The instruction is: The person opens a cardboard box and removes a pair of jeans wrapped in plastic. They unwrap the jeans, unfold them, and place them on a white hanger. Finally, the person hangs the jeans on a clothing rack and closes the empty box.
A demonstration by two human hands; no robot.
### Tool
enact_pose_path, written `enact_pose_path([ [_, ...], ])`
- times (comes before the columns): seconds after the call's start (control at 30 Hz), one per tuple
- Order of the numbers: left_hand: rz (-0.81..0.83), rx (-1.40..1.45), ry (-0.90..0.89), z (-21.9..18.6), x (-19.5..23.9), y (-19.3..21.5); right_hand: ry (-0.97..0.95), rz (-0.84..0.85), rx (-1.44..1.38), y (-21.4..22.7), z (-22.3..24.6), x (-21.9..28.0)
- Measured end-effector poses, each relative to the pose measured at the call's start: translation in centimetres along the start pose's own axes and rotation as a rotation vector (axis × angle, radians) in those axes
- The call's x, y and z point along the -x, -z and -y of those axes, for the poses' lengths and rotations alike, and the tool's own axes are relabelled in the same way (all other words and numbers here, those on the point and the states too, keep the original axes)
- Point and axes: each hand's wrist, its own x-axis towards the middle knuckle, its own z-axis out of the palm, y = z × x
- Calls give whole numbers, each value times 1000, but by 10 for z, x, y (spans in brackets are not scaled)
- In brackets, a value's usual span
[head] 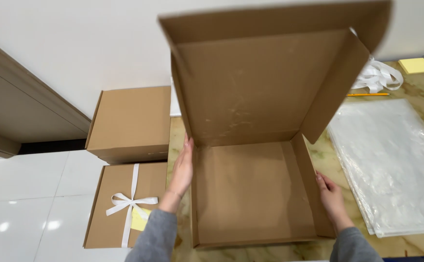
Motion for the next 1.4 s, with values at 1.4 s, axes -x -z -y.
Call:
enact_pose_path([
  [1.4,-215,1068,191,113,198,-26,-283,321,-446,94,93,134],
])
